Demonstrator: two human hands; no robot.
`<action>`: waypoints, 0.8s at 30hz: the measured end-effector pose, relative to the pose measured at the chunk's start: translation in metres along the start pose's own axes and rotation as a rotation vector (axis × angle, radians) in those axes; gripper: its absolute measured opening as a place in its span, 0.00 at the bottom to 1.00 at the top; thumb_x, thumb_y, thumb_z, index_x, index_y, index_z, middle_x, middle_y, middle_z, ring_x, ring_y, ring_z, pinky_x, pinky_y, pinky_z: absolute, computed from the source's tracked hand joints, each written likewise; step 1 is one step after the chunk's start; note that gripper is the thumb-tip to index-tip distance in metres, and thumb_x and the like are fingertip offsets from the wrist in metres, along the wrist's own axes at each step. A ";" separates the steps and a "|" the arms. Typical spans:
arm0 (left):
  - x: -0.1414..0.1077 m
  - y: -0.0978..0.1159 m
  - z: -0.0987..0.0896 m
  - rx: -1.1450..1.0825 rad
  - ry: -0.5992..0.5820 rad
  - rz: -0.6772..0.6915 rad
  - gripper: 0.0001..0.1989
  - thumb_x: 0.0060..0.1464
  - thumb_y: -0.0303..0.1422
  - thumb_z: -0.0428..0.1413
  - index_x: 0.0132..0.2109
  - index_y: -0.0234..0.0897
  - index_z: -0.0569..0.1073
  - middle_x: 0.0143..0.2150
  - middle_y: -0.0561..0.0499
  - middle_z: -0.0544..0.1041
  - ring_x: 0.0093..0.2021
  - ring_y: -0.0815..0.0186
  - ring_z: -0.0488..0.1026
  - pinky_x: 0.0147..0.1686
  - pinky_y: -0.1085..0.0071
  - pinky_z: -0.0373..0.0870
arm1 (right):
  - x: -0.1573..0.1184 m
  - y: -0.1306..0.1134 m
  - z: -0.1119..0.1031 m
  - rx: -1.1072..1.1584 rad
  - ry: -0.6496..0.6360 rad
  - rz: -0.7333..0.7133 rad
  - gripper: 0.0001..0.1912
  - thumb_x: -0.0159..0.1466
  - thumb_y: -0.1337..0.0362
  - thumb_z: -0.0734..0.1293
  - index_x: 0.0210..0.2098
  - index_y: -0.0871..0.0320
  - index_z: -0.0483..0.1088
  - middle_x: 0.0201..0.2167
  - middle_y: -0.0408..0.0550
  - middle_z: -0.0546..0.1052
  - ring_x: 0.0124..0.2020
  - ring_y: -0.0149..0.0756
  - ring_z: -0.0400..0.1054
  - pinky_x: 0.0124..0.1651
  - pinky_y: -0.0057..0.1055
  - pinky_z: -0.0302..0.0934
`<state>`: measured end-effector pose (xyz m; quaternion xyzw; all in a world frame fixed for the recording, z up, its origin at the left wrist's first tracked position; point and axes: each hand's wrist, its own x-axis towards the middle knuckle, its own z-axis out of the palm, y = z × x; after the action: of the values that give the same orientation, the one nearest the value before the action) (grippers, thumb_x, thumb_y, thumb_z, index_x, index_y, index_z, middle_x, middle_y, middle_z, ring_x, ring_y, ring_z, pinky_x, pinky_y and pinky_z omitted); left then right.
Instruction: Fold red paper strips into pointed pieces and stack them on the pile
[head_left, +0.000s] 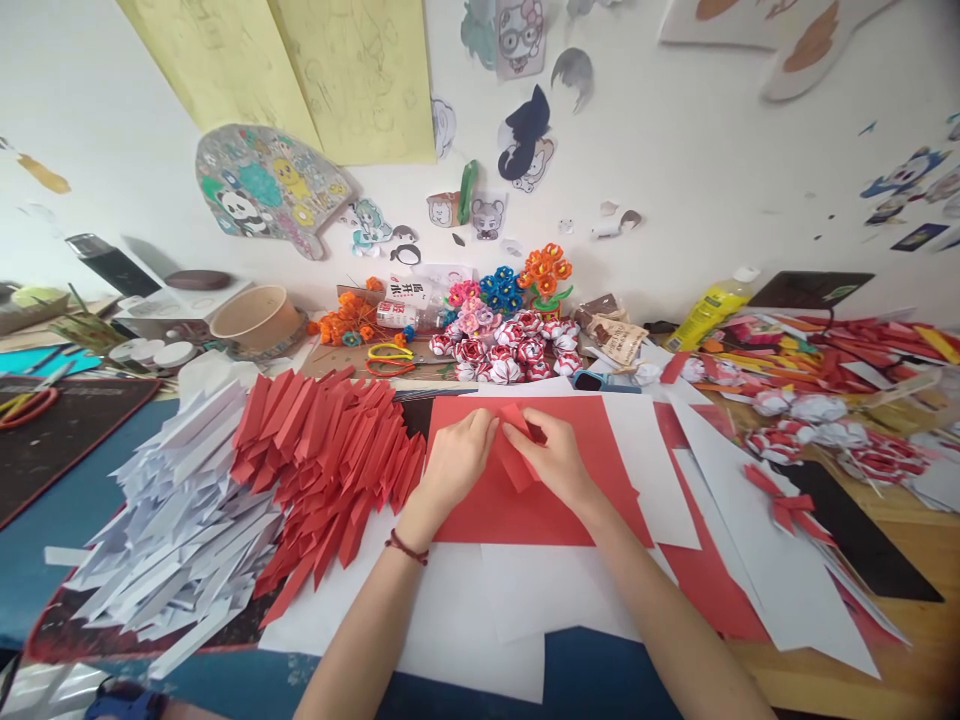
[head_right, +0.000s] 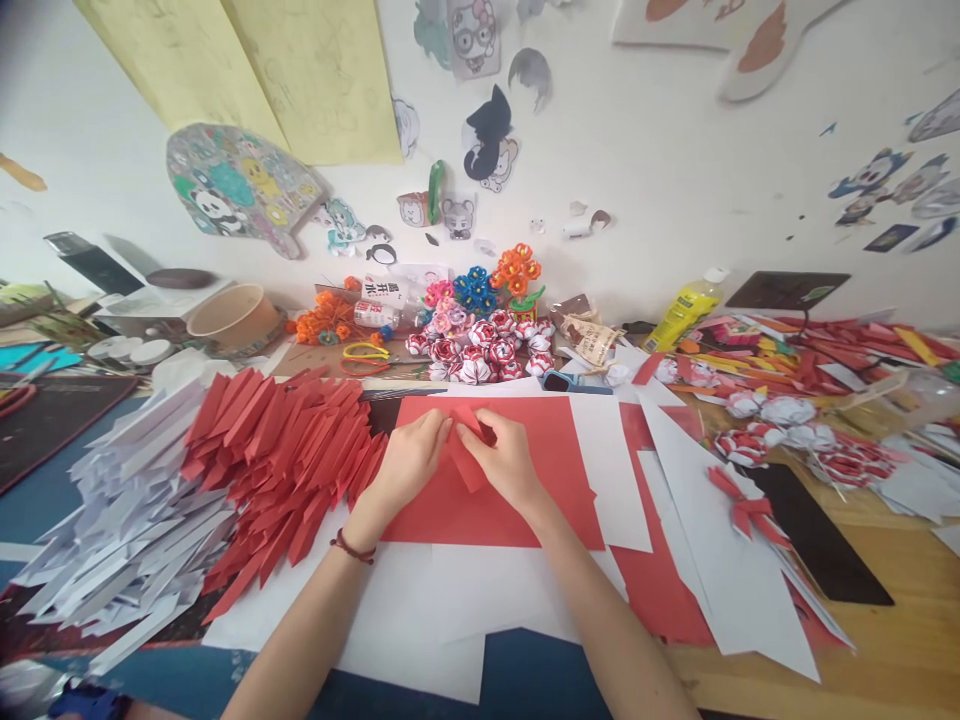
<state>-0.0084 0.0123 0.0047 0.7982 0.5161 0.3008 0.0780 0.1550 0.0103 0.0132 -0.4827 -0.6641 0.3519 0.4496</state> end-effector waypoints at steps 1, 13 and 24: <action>0.000 0.001 -0.001 -0.035 0.005 -0.011 0.14 0.66 0.36 0.41 0.36 0.38 0.66 0.29 0.51 0.70 0.26 0.68 0.64 0.26 0.72 0.50 | 0.000 0.001 -0.001 -0.020 -0.001 -0.015 0.18 0.64 0.54 0.63 0.23 0.57 0.57 0.20 0.38 0.56 0.23 0.29 0.51 0.26 0.28 0.45; 0.003 -0.003 0.003 -0.744 0.192 -0.199 0.12 0.58 0.42 0.52 0.38 0.36 0.69 0.28 0.53 0.73 0.24 0.72 0.67 0.26 0.76 0.62 | 0.005 0.012 -0.020 0.417 -0.193 0.195 0.22 0.53 0.55 0.73 0.43 0.59 0.70 0.29 0.44 0.75 0.24 0.31 0.65 0.30 0.30 0.59; -0.006 0.002 0.022 -0.692 -0.013 -0.198 0.17 0.50 0.43 0.58 0.25 0.34 0.66 0.18 0.57 0.66 0.19 0.73 0.64 0.20 0.77 0.55 | 0.014 0.040 -0.025 0.719 0.061 0.117 0.23 0.48 0.56 0.76 0.41 0.56 0.73 0.30 0.43 0.75 0.26 0.29 0.65 0.29 0.26 0.57</action>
<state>0.0037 0.0099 -0.0148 0.6726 0.4578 0.4436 0.3757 0.1895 0.0364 -0.0105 -0.3413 -0.4554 0.5735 0.5893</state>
